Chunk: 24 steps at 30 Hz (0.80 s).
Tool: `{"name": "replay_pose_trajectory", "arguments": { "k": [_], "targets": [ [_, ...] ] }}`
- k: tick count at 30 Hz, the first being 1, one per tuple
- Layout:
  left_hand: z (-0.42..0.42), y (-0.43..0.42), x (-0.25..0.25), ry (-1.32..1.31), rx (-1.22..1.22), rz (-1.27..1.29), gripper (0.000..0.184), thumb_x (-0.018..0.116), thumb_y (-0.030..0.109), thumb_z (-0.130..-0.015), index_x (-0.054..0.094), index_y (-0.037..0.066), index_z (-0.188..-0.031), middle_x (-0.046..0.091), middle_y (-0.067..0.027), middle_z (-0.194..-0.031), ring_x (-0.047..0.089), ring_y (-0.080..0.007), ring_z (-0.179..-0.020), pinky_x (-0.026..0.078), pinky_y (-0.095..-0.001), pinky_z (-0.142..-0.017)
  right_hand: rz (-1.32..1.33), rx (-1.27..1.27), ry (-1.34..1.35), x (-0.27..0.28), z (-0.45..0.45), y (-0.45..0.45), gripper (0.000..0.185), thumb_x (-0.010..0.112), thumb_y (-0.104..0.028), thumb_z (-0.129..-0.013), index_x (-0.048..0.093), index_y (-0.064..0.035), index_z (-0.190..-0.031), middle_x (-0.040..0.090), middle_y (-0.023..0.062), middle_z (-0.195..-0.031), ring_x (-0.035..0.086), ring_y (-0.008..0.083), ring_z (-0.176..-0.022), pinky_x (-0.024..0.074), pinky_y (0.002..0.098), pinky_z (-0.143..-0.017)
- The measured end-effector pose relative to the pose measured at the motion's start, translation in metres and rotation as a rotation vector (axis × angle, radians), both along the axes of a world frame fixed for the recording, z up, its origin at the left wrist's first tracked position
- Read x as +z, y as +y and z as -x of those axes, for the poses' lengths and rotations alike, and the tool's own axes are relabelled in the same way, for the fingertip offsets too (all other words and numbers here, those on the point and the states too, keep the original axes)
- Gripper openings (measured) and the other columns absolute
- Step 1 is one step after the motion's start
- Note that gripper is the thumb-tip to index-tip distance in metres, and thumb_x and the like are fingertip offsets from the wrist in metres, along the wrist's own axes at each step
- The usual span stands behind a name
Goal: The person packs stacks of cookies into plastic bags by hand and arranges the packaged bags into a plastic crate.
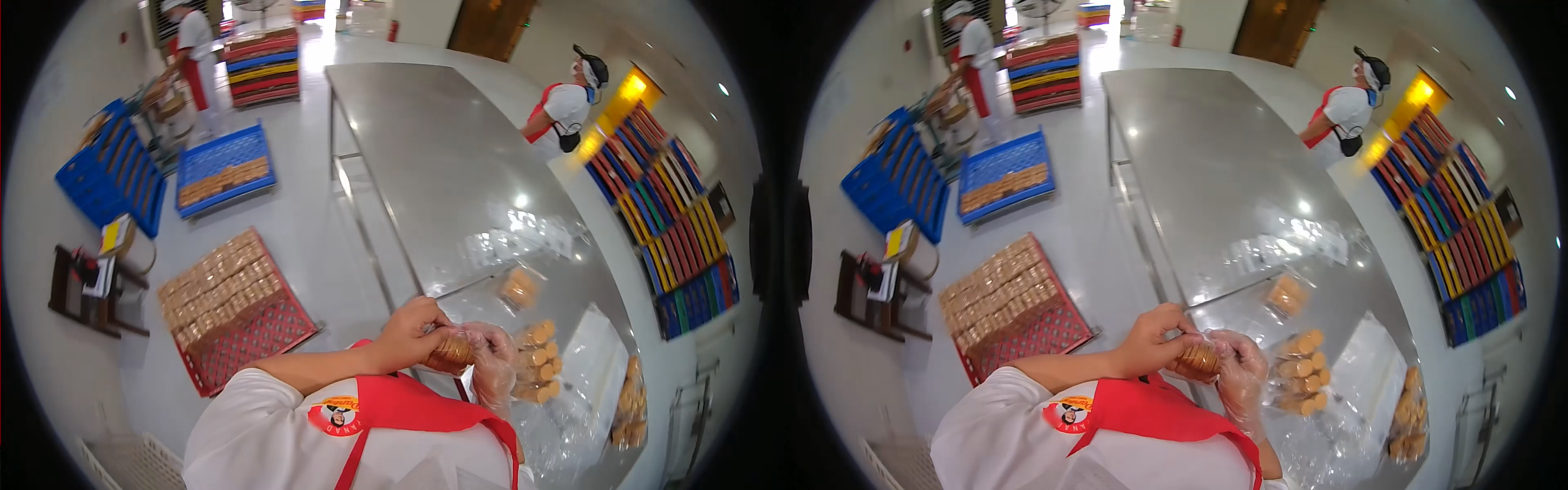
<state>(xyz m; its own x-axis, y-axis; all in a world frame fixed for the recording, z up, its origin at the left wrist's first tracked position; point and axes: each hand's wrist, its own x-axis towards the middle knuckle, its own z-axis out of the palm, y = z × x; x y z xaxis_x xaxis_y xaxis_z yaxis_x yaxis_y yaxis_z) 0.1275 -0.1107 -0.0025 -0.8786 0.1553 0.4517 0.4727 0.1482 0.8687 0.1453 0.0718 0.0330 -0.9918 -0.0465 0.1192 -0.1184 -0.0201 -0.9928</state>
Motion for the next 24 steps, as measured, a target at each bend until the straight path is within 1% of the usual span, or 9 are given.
{"name": "replay_pose_trajectory", "arguments": {
  "k": [1, 7, 10, 13, 16, 17, 20, 21, 24],
  "targets": [
    [-0.008, -0.006, 0.0, -0.076, 0.02, 0.051, 0.017, 0.07, 0.014, -0.09, 0.065, 0.001, -0.1, 0.063, -0.0057, -0.096, 0.059, -0.013, -0.092, 0.048, -0.0292, -0.084, -0.009, 0.055, 0.031, -0.002, 0.001, -0.004, 0.013, 0.067, -0.007, -0.092, 0.068, 0.0038, -0.098, 0.069, 0.0116, -0.098, 0.062, 0.0161, -0.091, 0.0483, 0.0291, -0.086],
    [-0.042, -0.013, -0.004, -0.672, -0.173, -0.607, 0.028, 0.067, 0.015, -0.092, 0.059, -0.002, -0.113, 0.064, -0.01, -0.107, 0.061, -0.016, -0.101, 0.051, -0.0327, -0.088, -0.01, 0.184, -0.007, -0.016, -0.003, -0.028, 0.011, 0.066, -0.007, -0.092, 0.068, 0.0031, -0.096, 0.069, 0.0093, -0.095, 0.061, 0.0146, -0.087, 0.0488, 0.0283, -0.082],
    [-0.056, -0.01, -0.015, -0.771, -0.123, -0.868, 0.03, 0.068, 0.017, -0.091, 0.057, -0.001, -0.113, 0.062, -0.0121, -0.108, 0.062, -0.0187, -0.102, 0.053, -0.0355, -0.088, -0.037, 0.193, -0.151, -0.02, -0.007, -0.033, 0.009, 0.066, -0.007, -0.091, 0.067, 0.0016, -0.095, 0.066, 0.0062, -0.092, 0.058, 0.0123, -0.085, 0.0482, 0.0272, -0.079],
    [-0.061, -0.011, -0.013, -0.932, -0.117, -1.001, 0.026, 0.066, 0.01, -0.089, 0.056, -0.001, -0.111, 0.061, -0.0122, -0.109, 0.062, -0.0214, -0.103, 0.053, -0.0387, -0.089, -0.023, 0.26, -0.382, -0.031, -0.004, -0.027, 0.01, 0.066, -0.009, -0.091, 0.066, 0.0003, -0.095, 0.062, 0.0037, -0.088, 0.055, 0.0102, -0.083, 0.0473, 0.0264, -0.076],
    [-0.058, -0.013, -0.01, -1.05, -0.216, -0.973, 0.024, 0.061, 0.001, -0.085, 0.055, -0.001, -0.108, 0.062, -0.0119, -0.108, 0.062, -0.0229, -0.102, 0.053, -0.0383, -0.09, -0.046, 0.329, -0.394, -0.051, -0.006, -0.011, 0.011, 0.064, -0.01, -0.092, 0.065, -0.0002, -0.096, 0.061, 0.0029, -0.086, 0.054, 0.0098, -0.082, 0.0469, 0.026, -0.076],
    [-0.056, -0.01, -0.01, -1.098, -0.175, -0.953, 0.025, 0.057, -0.004, -0.081, 0.058, -0.001, -0.106, 0.063, -0.0122, -0.106, 0.061, -0.0235, -0.102, 0.053, -0.0385, -0.09, -0.103, 0.344, -0.398, -0.052, -0.007, -0.005, 0.015, 0.064, -0.014, -0.093, 0.065, -0.0003, -0.099, 0.063, 0.0044, -0.09, 0.054, 0.0103, -0.083, 0.0462, 0.0254, -0.077],
    [-0.049, -0.002, -0.019, -1.075, -0.199, -0.902, 0.018, 0.059, 0.0, -0.084, 0.061, -0.001, -0.102, 0.064, -0.0126, -0.104, 0.062, -0.0234, -0.101, 0.052, -0.0376, -0.089, 0.008, 0.243, -0.47, -0.028, -0.012, -0.004, 0.015, 0.063, -0.012, -0.094, 0.063, 0.0022, -0.098, 0.066, 0.0087, -0.097, 0.059, 0.0134, -0.091, 0.0485, 0.0281, -0.084],
    [-0.048, 0.001, -0.018, -1.068, -0.191, -0.853, 0.017, 0.061, 0.002, -0.085, 0.061, -0.002, -0.102, 0.064, -0.0131, -0.103, 0.062, -0.023, -0.1, 0.053, -0.0386, -0.087, -0.034, 0.253, -0.451, -0.033, -0.01, 0.005, 0.018, 0.063, -0.013, -0.094, 0.063, 0.0039, -0.1, 0.066, 0.0087, -0.097, 0.06, 0.0137, -0.09, 0.0489, 0.0282, -0.083],
    [-0.044, 0.003, -0.018, -1.045, -0.183, -0.73, 0.018, 0.063, 0.008, -0.089, 0.061, -0.003, -0.102, 0.065, -0.0137, -0.101, 0.063, -0.022, -0.098, 0.054, -0.0396, -0.085, 0.092, 0.231, -0.479, -0.038, -0.015, 0.016, 0.024, 0.062, -0.021, -0.096, 0.069, 0.0007, -0.102, 0.068, 0.007, -0.095, 0.059, 0.0129, -0.091, 0.0466, 0.027, -0.085]
  ]
}}
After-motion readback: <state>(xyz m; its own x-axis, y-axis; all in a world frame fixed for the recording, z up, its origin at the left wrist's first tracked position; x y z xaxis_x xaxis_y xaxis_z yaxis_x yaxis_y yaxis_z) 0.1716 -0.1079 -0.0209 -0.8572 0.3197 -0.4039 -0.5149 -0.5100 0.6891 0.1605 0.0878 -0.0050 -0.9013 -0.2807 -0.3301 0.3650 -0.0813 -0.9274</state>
